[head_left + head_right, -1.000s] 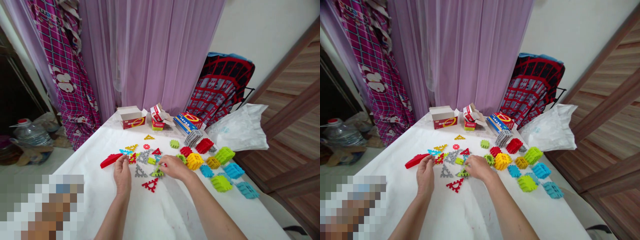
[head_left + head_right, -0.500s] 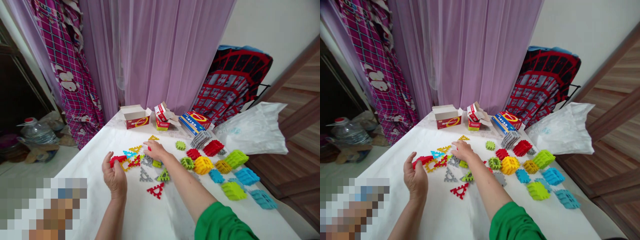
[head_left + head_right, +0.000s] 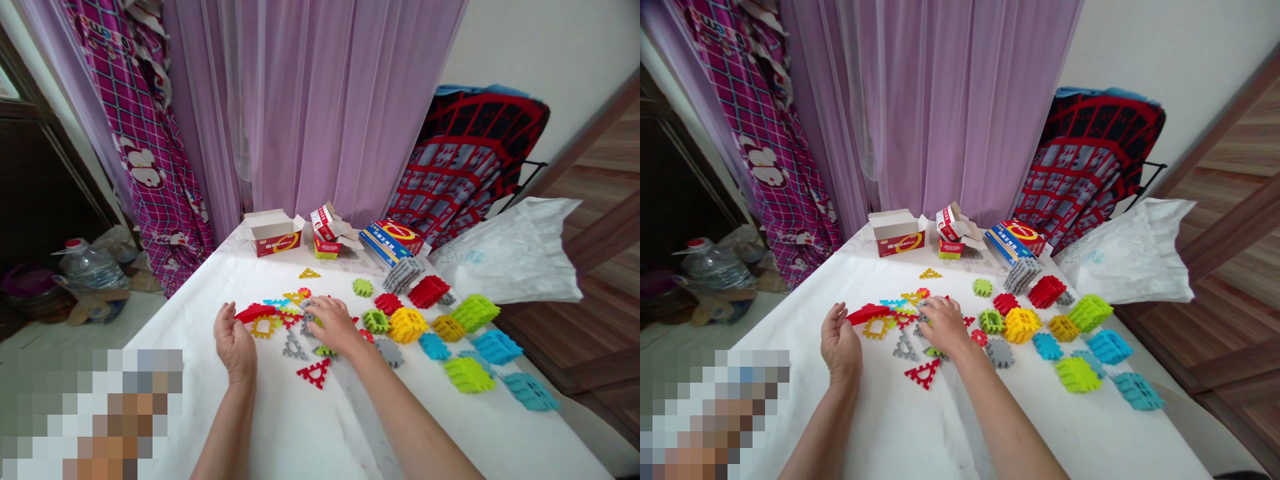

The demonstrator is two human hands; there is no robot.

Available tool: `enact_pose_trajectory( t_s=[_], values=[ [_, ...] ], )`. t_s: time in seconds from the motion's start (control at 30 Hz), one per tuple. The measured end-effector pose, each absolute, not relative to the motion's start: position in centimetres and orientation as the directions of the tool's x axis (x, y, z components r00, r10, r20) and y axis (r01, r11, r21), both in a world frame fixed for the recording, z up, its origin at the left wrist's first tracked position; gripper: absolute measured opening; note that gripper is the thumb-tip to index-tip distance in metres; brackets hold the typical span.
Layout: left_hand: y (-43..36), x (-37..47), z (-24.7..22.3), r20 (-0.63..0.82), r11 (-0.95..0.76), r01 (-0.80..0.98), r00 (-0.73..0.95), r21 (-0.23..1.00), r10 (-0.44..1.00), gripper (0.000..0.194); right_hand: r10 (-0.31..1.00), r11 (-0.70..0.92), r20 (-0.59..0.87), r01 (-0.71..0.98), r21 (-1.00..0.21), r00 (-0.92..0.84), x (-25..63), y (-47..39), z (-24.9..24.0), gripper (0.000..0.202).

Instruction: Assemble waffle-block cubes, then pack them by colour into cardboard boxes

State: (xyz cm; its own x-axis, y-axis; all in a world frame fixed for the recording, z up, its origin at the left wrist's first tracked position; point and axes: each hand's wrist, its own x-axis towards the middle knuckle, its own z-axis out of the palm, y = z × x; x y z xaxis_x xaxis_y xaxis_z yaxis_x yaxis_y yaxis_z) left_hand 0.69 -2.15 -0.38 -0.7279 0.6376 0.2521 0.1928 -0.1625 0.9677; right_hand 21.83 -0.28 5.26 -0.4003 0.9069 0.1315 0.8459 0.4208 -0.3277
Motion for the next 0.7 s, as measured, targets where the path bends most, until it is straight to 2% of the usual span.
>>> enact_pose_trajectory(
  t_s=[0.13,0.27,0.47,0.57,0.7],
  values=[
    [-2.1,0.7,-0.4,0.257,-0.074,0.275,-0.724,0.959,0.64,0.038,0.884,0.44,0.386,0.746,-0.5,-0.262,23.3,-4.6,3.5,0.026],
    [-2.0,0.6,-0.3,0.276,0.012,0.405,-0.645,0.914,0.713,0.036,0.822,0.527,0.522,0.652,-0.545,-0.228,23.3,-8.5,0.9,0.026],
    [-1.8,0.0,-0.8,0.266,0.101,0.591,-0.501,0.801,0.824,0.029,0.832,0.53,0.508,0.59,-0.608,-0.224,22.3,-9.9,0.0,0.026],
    [-1.6,-0.9,-0.6,0.276,0.142,0.635,-0.513,0.76,0.813,0.028,0.853,0.503,0.482,0.565,-0.654,-0.202,22.3,-9.7,-0.1,0.028],
    [-1.1,-2.1,0.4,0.336,0.19,0.685,-0.556,0.703,0.76,0.037,0.888,0.438,0.444,0.509,-0.741,-0.119,22.4,-9.4,-0.7,0.028]
  ],
)
